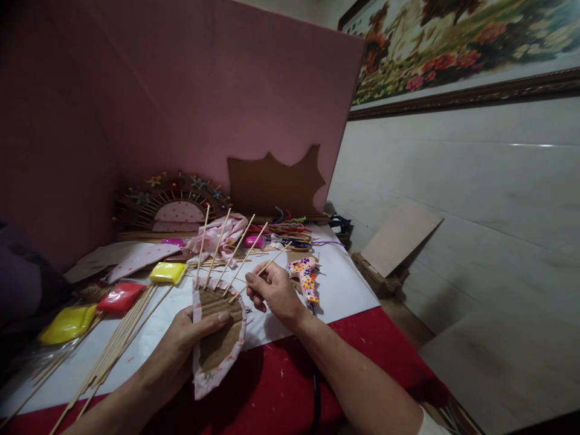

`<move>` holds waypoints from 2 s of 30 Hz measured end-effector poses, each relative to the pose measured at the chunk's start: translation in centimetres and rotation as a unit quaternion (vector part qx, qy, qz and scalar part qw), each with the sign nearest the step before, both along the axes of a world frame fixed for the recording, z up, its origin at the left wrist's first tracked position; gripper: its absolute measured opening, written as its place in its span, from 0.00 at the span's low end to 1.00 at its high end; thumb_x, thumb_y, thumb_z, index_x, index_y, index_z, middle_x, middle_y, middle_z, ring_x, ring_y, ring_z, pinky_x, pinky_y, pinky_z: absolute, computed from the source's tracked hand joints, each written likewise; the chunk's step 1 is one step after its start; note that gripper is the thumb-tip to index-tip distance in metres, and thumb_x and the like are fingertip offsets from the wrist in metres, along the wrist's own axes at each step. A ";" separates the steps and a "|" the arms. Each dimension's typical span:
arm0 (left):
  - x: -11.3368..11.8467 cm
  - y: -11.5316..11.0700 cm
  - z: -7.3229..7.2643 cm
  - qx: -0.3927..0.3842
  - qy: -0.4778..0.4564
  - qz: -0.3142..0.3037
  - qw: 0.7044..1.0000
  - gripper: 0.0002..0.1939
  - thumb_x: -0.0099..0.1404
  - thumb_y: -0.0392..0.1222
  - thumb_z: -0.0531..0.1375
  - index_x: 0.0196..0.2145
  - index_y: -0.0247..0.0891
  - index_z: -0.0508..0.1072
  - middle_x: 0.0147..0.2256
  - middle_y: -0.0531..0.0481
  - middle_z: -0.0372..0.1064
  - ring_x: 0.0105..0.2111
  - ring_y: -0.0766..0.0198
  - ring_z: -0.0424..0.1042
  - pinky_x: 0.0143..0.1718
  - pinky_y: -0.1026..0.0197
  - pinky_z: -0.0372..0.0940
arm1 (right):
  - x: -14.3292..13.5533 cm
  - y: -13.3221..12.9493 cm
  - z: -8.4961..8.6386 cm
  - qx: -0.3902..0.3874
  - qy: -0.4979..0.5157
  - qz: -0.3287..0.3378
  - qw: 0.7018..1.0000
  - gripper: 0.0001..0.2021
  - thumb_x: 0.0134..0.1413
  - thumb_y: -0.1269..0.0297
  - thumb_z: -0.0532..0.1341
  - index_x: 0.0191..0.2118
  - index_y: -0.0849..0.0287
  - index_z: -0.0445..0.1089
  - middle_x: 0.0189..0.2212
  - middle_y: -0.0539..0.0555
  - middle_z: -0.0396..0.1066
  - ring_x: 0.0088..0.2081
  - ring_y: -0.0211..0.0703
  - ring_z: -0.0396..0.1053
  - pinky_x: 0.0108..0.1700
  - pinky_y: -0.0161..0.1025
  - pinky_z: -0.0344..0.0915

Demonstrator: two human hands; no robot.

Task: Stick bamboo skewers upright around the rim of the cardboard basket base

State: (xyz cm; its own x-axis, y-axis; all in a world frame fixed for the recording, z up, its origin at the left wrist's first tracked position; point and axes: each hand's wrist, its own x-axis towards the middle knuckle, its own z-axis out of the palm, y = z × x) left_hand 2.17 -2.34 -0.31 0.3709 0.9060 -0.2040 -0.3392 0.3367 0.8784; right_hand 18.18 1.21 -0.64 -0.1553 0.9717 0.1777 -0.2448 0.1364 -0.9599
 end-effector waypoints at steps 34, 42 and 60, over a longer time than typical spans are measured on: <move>-0.1 0.2 -0.6 0.018 -0.001 -0.004 1.000 0.10 0.52 0.37 0.62 0.33 0.29 0.74 0.27 0.43 0.75 0.26 0.61 0.72 0.29 0.62 0.64 | -0.1 0.0 -0.1 0.000 -0.009 0.001 1.000 0.12 0.48 0.59 0.61 0.28 0.59 0.56 0.16 0.44 0.64 0.12 0.27 0.54 0.12 0.26 0.48; 0.1 -0.2 -0.3 0.017 -0.006 0.011 1.000 0.08 0.50 0.36 0.62 0.30 0.28 0.75 0.25 0.43 0.74 0.23 0.63 0.71 0.26 0.64 0.63 | -0.2 -0.1 -0.4 -0.005 -0.007 0.001 1.000 0.13 0.48 0.58 0.60 0.29 0.59 0.56 0.16 0.44 0.63 0.12 0.27 0.53 0.13 0.26 0.48; -0.1 -0.2 -0.2 0.018 -0.010 0.010 1.000 0.10 0.50 0.37 0.63 0.31 0.29 0.74 0.25 0.43 0.74 0.23 0.61 0.71 0.27 0.63 0.63 | -0.2 -0.1 -0.3 -0.007 -0.013 0.001 1.000 0.12 0.50 0.59 0.59 0.29 0.59 0.55 0.16 0.44 0.63 0.13 0.27 0.54 0.13 0.26 0.49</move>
